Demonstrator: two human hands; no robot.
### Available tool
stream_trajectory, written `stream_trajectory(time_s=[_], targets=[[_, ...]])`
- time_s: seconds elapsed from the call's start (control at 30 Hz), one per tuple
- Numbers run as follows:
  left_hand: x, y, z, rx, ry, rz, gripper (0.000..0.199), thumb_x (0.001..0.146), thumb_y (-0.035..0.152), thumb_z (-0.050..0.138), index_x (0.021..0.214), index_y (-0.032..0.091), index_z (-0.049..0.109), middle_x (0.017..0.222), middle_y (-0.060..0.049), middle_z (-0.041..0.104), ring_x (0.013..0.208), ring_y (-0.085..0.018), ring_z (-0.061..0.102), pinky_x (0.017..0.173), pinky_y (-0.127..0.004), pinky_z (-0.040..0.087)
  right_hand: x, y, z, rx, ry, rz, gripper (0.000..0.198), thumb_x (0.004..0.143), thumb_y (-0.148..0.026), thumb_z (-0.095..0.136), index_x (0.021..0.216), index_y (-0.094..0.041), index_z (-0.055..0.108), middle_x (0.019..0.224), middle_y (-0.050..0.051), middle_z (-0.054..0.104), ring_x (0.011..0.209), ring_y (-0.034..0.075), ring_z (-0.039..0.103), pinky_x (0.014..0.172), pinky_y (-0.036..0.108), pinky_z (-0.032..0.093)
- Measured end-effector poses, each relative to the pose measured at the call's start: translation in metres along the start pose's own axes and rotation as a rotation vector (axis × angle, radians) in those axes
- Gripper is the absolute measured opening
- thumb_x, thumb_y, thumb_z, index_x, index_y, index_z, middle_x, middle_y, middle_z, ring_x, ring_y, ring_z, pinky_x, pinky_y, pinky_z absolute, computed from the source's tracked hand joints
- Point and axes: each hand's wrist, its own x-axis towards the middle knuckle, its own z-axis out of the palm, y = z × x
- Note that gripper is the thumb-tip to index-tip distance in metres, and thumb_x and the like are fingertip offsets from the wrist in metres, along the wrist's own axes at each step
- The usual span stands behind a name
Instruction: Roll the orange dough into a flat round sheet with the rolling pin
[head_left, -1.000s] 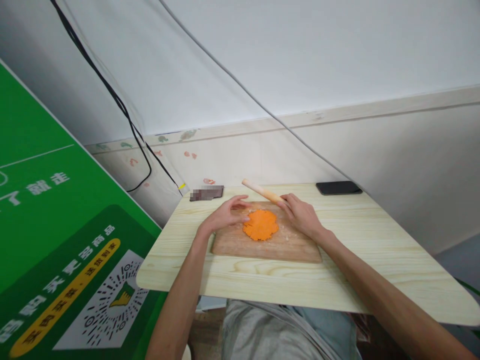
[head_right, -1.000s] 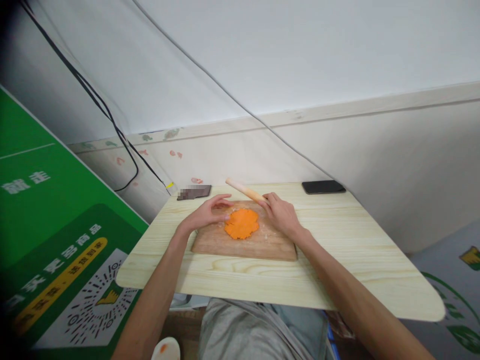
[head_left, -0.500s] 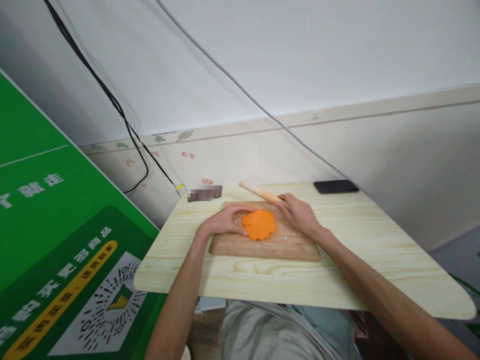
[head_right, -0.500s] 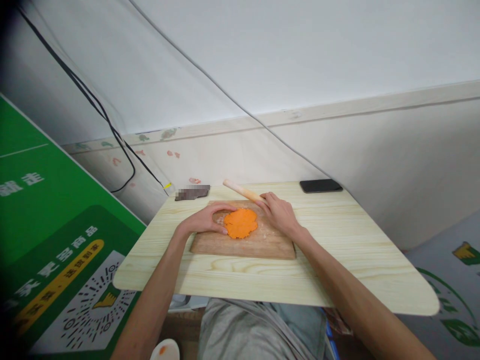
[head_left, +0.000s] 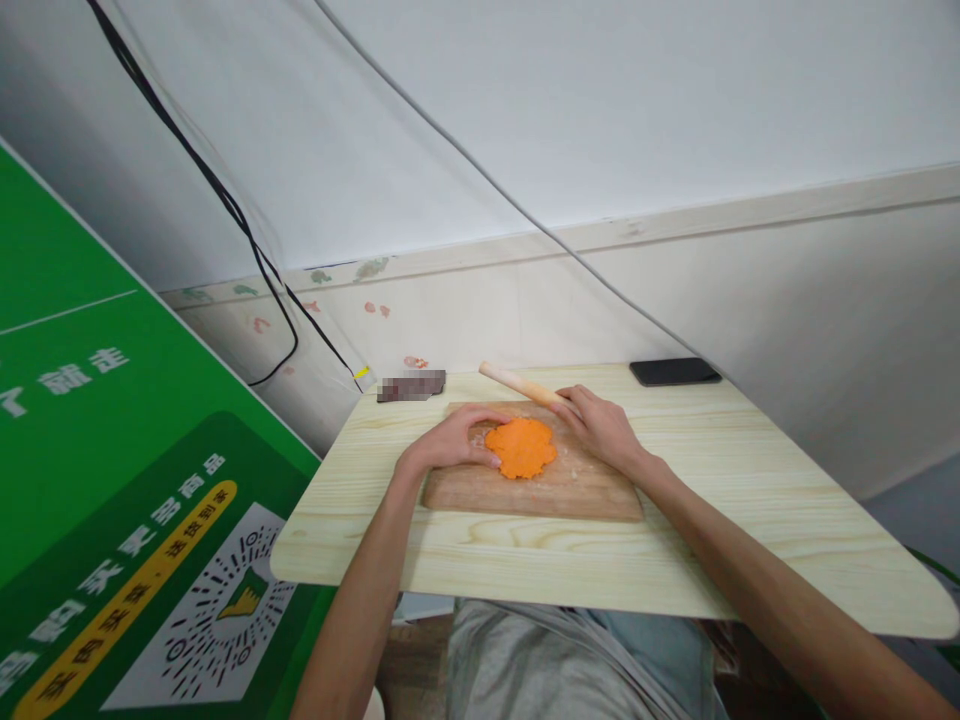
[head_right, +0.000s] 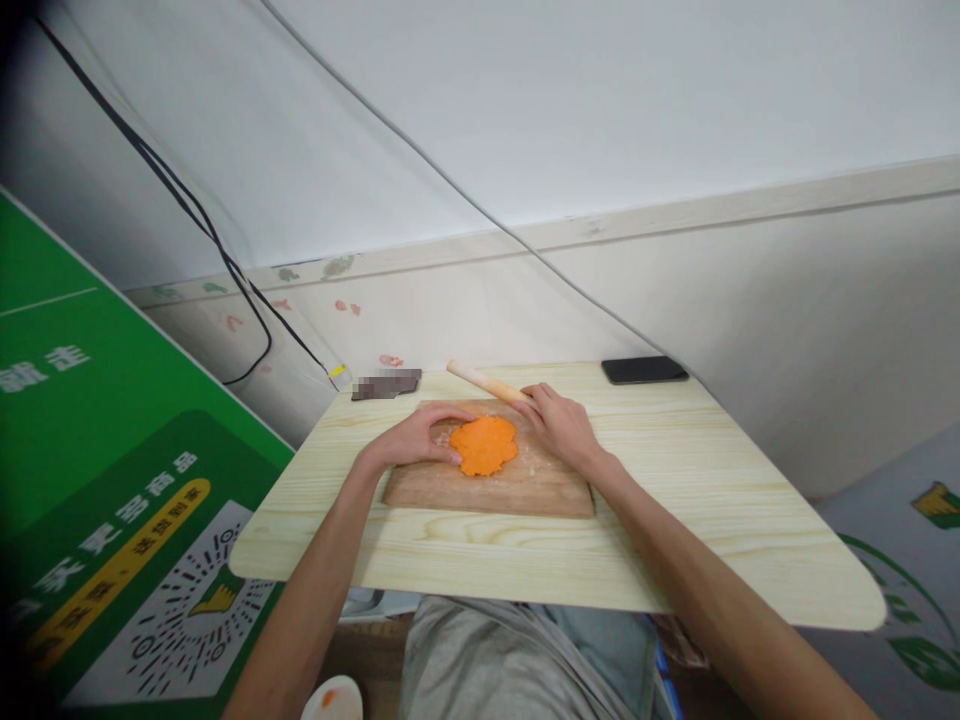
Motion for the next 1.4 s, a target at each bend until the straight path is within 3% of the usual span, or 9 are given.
stream_trajectory(time_s=[0.57, 0.8, 1.0, 1.4], targets=[[0.001, 0.005, 0.001, -0.013, 0.007, 0.006, 0.061, 0.075, 0.038, 0.096, 0.132, 0.024, 0.078, 0.140, -0.011, 0.073, 0.131, -0.033, 0.066, 0.120, -0.049, 0.047, 0.001, 0.000, 0.001, 0.008, -0.004, -0.002, 0.041, 0.112, -0.047, 0.042, 0.128, -0.020, 0.068, 0.123, 0.011, 0.078, 0.099, 0.029, 0.075, 0.076, 0.037, 0.051], [0.000, 0.002, -0.001, -0.030, -0.064, -0.023, 0.064, 0.079, 0.049, 0.092, 0.137, 0.028, 0.074, 0.145, -0.010, 0.070, 0.136, -0.034, 0.062, 0.124, -0.053, 0.040, 0.000, 0.001, 0.001, 0.003, 0.005, -0.008, 0.038, 0.112, -0.046, 0.044, 0.128, -0.021, 0.068, 0.123, 0.011, 0.078, 0.101, 0.028, 0.075, 0.076, 0.034, 0.050], [0.001, 0.017, 0.005, 0.030, -0.097, 0.065, 0.086, 0.068, 0.055, 0.099, 0.145, 0.033, 0.067, 0.151, -0.008, 0.064, 0.143, -0.035, 0.053, 0.128, -0.052, 0.034, -0.001, 0.000, 0.000, 0.022, -0.001, 0.000, 0.037, 0.112, -0.046, 0.045, 0.128, -0.021, 0.068, 0.124, 0.011, 0.078, 0.098, 0.027, 0.075, 0.074, 0.034, 0.048], [0.001, 0.011, 0.008, 0.106, -0.045, 0.054, 0.077, 0.069, 0.054, 0.099, 0.137, 0.028, 0.074, 0.144, -0.009, 0.070, 0.138, -0.033, 0.060, 0.126, -0.051, 0.038, -0.001, 0.001, 0.000, 0.024, 0.007, -0.009, 0.035, 0.112, -0.046, 0.048, 0.127, -0.021, 0.068, 0.124, 0.011, 0.078, 0.098, 0.026, 0.076, 0.074, 0.033, 0.048]])
